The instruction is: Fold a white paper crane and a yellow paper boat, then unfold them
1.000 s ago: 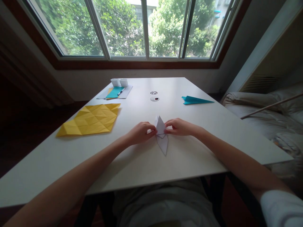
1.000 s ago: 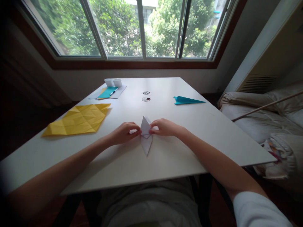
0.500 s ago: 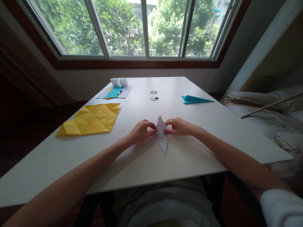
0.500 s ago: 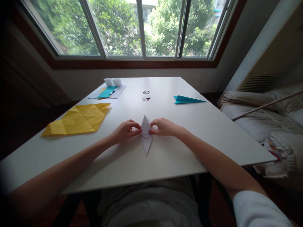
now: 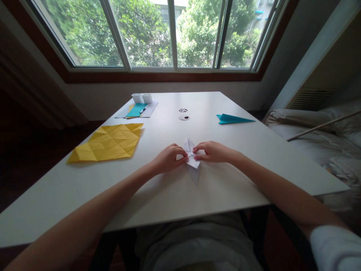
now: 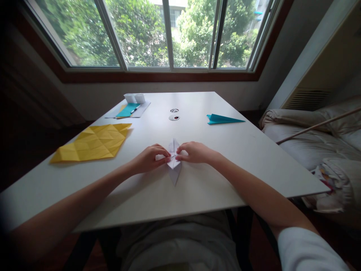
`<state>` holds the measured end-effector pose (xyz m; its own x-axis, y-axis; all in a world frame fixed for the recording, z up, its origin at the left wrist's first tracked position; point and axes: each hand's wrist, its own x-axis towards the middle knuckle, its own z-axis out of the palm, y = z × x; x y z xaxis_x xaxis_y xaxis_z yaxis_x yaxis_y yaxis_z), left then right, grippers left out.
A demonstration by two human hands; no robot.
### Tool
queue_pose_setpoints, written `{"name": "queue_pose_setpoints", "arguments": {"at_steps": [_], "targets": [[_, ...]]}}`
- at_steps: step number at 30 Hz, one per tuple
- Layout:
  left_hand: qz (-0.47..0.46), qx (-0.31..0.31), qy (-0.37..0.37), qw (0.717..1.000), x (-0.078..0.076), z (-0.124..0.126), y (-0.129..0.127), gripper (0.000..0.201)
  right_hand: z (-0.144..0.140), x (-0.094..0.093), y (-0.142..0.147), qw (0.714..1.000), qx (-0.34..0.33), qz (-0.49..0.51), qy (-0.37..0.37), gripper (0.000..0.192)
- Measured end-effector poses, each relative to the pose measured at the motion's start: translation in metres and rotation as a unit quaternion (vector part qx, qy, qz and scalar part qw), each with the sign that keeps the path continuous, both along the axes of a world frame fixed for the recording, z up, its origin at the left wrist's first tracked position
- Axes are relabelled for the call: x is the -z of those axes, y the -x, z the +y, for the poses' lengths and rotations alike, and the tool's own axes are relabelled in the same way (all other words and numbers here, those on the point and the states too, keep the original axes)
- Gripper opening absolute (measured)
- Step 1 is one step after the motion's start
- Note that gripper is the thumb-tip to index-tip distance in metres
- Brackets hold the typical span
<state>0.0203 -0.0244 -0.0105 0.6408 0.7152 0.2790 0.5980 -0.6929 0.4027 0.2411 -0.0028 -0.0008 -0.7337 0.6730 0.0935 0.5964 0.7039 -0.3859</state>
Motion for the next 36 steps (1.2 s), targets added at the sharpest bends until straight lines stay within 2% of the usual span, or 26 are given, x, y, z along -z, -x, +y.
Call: {"name": "queue_pose_setpoints", "arguments": {"at_steps": [4,9,13,18,21,24,26,36], "targets": [[0.05,-0.04,-0.027,0.998,-0.001,-0.008,-0.006,0.017,-0.006,-0.002,0.003,0.998,0.026,-0.044,-0.045,0.04],[0.097,-0.031,-0.067,0.993,-0.004,-0.014,-0.01,0.018,-0.005,-0.001,0.002,0.998,0.024,-0.046,-0.043,0.039],[0.058,-0.033,-0.044,0.997,0.0,-0.01,-0.007,0.016,-0.001,0.004,0.004,0.999,0.034,-0.012,-0.041,0.025],[-0.012,-0.091,0.004,0.996,0.01,0.0,-0.005,0.013,0.004,0.013,0.009,0.997,0.069,0.025,-0.04,0.017],[-0.012,-0.129,-0.011,0.991,0.013,0.003,-0.004,0.018,0.006,0.014,0.009,0.994,0.093,0.022,-0.042,0.028],[0.014,-0.185,-0.004,0.983,0.012,0.004,-0.004,0.039,0.007,0.015,0.009,0.991,0.128,0.015,-0.042,0.045],[0.036,-0.213,0.016,0.976,0.012,0.005,-0.004,0.046,0.007,0.016,0.009,0.989,0.142,0.01,-0.036,0.05],[0.042,-0.243,0.027,0.969,0.015,0.01,-0.004,0.041,0.013,0.021,0.011,0.988,0.145,0.06,0.008,0.045]]}}
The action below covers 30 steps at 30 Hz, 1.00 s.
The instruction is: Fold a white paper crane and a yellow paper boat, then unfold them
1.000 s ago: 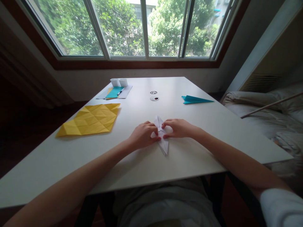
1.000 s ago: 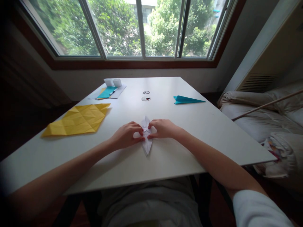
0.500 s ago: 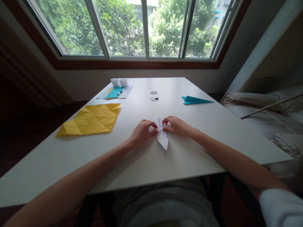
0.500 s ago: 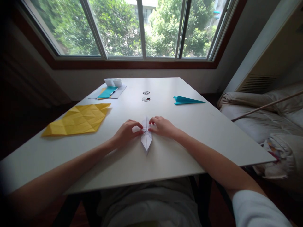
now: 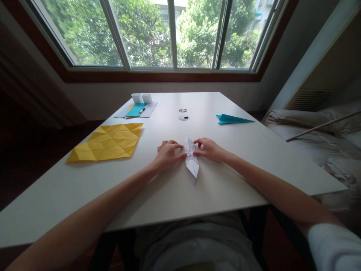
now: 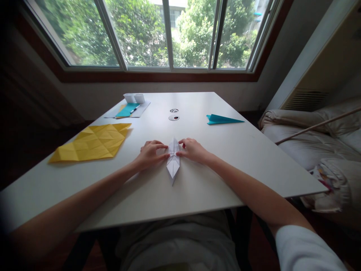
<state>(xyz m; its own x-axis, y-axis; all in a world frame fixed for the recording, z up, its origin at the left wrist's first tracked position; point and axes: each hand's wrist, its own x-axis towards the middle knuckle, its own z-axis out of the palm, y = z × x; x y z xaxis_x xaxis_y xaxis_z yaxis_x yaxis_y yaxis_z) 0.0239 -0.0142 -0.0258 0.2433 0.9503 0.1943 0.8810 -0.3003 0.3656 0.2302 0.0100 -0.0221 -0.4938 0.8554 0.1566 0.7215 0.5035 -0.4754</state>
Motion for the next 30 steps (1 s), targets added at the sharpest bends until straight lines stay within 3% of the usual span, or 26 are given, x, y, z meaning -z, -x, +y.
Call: {"name": "queue_pose_setpoints", "arguments": {"at_steps": [13,16,21,26,30], "targets": [[-0.007,0.014,-0.017,1.0,-0.003,-0.003,-0.001,0.032,-0.002,0.0,0.0,0.999,0.004,0.031,0.01,0.044],[-0.002,0.065,-0.059,0.996,-0.004,-0.005,-0.002,0.021,-0.001,0.002,-0.001,0.999,-0.01,0.045,-0.01,0.047],[0.043,0.186,-0.08,0.978,-0.011,-0.009,-0.001,0.019,-0.002,0.001,-0.003,0.989,-0.118,0.02,-0.085,0.013],[0.108,0.247,-0.09,0.959,-0.018,-0.004,0.011,0.022,-0.003,-0.009,-0.007,0.971,-0.219,0.003,-0.097,0.015],[0.129,0.264,-0.061,0.954,-0.024,0.002,0.022,0.039,-0.005,-0.017,-0.012,0.958,-0.274,-0.013,-0.083,0.019]]}}
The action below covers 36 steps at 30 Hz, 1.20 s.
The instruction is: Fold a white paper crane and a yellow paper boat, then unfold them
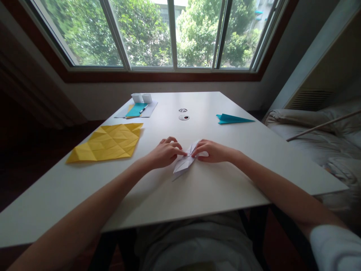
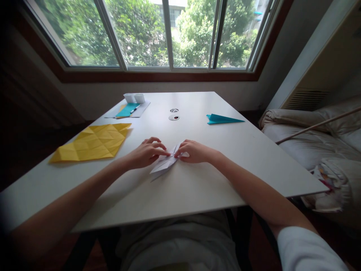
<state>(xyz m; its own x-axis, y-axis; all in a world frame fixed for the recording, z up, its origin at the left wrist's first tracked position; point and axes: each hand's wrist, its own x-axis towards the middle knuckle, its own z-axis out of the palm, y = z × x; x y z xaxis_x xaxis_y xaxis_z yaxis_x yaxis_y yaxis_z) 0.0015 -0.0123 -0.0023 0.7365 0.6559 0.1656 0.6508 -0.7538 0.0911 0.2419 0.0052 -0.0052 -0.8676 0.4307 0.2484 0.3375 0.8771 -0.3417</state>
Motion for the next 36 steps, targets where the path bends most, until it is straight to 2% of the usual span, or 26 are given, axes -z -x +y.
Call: {"name": "queue_pose_setpoints", "arguments": {"at_steps": [4,7,11,15,18,21,23,30,36], "targets": [[0.002,0.017,0.049,0.999,-0.012,-0.005,0.001,0.048,-0.005,-0.002,0.002,1.0,0.014,-0.018,-0.001,0.017],[0.001,0.051,0.072,0.996,-0.02,-0.012,-0.006,0.043,-0.008,-0.001,0.005,0.999,0.034,-0.032,-0.016,0.015],[0.005,0.064,0.102,0.993,-0.02,-0.019,-0.013,0.029,-0.008,0.002,0.006,0.997,0.035,-0.011,-0.065,0.013],[0.001,0.035,0.076,0.996,-0.016,-0.02,-0.012,0.021,-0.007,0.004,0.005,0.998,0.03,-0.004,-0.048,0.012],[0.0,0.058,0.055,0.997,-0.015,-0.018,-0.009,0.022,-0.008,0.003,0.006,0.999,0.026,-0.028,-0.035,0.014],[0.004,0.09,0.038,0.995,-0.012,-0.013,-0.008,0.018,-0.01,0.0,0.006,0.995,0.05,-0.055,-0.061,0.014],[0.008,0.089,0.024,0.996,-0.009,-0.011,-0.008,0.02,-0.011,-0.002,0.005,0.994,0.053,-0.072,-0.068,0.014],[0.051,0.041,0.006,0.998,-0.009,-0.014,-0.011,0.023,-0.008,-0.002,0.001,0.992,0.062,-0.087,-0.069,0.017],[0.069,0.005,-0.038,0.997,-0.007,-0.017,-0.013,0.02,-0.011,-0.003,0.004,0.989,0.077,-0.092,-0.087,0.018]]}}
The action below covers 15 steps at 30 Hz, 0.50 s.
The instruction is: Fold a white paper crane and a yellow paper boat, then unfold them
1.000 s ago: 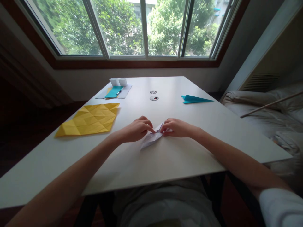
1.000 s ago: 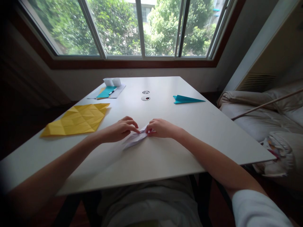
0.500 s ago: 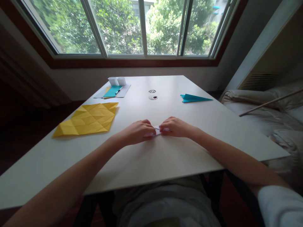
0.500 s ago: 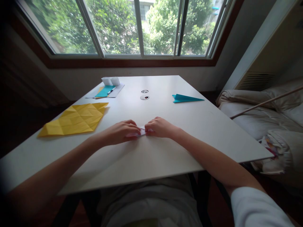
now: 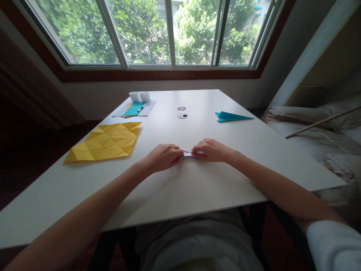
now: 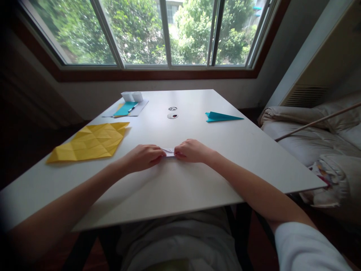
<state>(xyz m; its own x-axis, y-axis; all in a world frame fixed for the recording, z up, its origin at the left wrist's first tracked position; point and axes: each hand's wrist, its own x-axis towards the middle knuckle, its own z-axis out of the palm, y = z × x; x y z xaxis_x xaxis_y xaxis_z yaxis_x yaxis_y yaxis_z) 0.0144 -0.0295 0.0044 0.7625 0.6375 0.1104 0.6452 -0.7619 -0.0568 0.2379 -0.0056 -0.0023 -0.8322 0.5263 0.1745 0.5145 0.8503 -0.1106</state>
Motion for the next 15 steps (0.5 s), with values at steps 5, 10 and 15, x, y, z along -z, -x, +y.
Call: {"name": "queue_pose_setpoints", "arguments": {"at_steps": [5,10,15], "targets": [[-0.044,0.003,-0.035,0.998,0.006,0.001,-0.001,0.021,0.0,0.0,0.002,1.0,0.011,0.014,0.007,0.022],[-0.083,-0.002,0.012,0.996,0.008,0.001,-0.003,0.019,0.003,-0.002,-0.004,0.997,0.003,0.035,0.071,0.02],[-0.085,-0.026,0.043,0.995,0.007,0.003,-0.001,0.018,0.011,-0.002,-0.015,0.988,0.0,0.05,0.148,0.023]]}}
